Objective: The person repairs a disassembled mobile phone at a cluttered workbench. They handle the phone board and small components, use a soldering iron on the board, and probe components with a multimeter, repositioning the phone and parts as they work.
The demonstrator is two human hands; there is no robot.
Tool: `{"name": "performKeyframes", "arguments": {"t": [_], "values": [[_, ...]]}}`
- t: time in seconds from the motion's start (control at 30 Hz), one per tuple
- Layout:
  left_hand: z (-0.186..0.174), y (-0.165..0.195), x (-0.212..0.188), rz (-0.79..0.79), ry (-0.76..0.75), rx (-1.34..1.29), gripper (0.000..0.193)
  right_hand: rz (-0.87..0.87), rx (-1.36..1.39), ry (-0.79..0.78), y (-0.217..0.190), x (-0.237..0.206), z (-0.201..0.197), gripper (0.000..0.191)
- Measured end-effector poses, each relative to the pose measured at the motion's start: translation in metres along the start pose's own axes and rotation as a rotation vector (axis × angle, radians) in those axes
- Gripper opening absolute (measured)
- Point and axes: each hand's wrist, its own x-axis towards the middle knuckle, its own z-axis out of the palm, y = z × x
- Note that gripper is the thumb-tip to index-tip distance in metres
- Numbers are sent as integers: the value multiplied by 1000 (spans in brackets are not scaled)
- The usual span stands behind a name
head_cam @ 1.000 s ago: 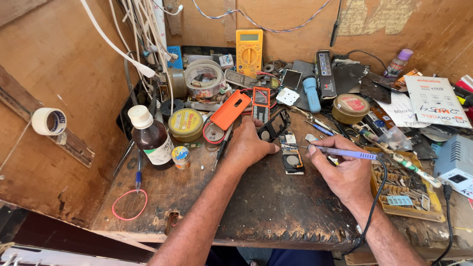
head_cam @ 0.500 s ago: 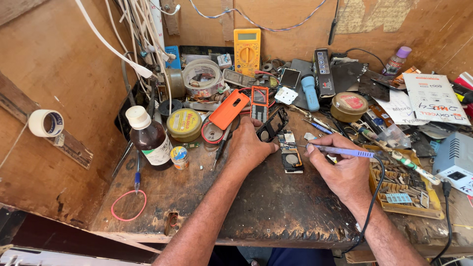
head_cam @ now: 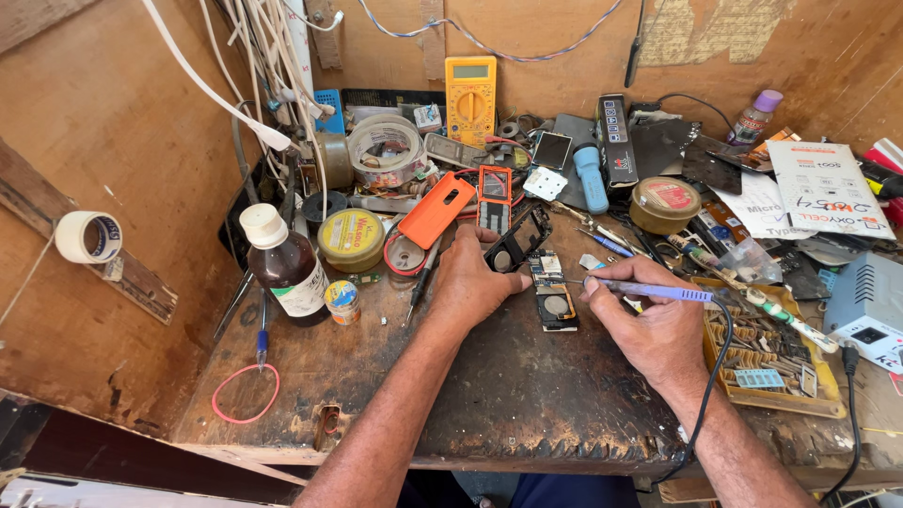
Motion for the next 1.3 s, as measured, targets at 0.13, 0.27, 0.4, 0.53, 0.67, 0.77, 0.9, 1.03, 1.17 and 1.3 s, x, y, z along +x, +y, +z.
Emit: {"name": "performKeyframes", "arguments": {"t": [0.13, 0.27, 0.4, 0.53, 0.67, 0.77, 0.9, 1.03, 1.17, 1.3], "values": [[-1, 1, -3, 10, 11, 7, 73, 9, 22, -13, 0, -1, 1, 10], [-1, 4, -5, 12, 16, 27, 72, 20, 7, -5, -1, -1, 1, 10], [-2, 5, -7, 25, 18, 25, 71, 0, 22, -9, -1, -1, 1, 10], [-2, 5, -7, 53, 23, 25, 70, 0, -1, -2, 0, -1, 1, 11], [-2, 5, -7, 19, 12, 16, 69, -50, -7, -18, 1, -2, 0, 11], [-2, 6, -7, 44, 28, 28, 70, -29, -17, -29, 1, -2, 0, 11], [-2, 6, -9, 35, 23, 17, 68, -1, -24, -32, 1, -3, 0, 11], [-3, 7, -9, 25, 17, 17, 69, -34, -24, -31, 2, -3, 1, 12], [-3, 7, -8, 31, 16, 21, 69, -41, -22, -34, 3, -3, 1, 12], [-2, 5, -8, 42, 19, 8, 69, -39, -47, -28, 2, -3, 2, 13]]}}
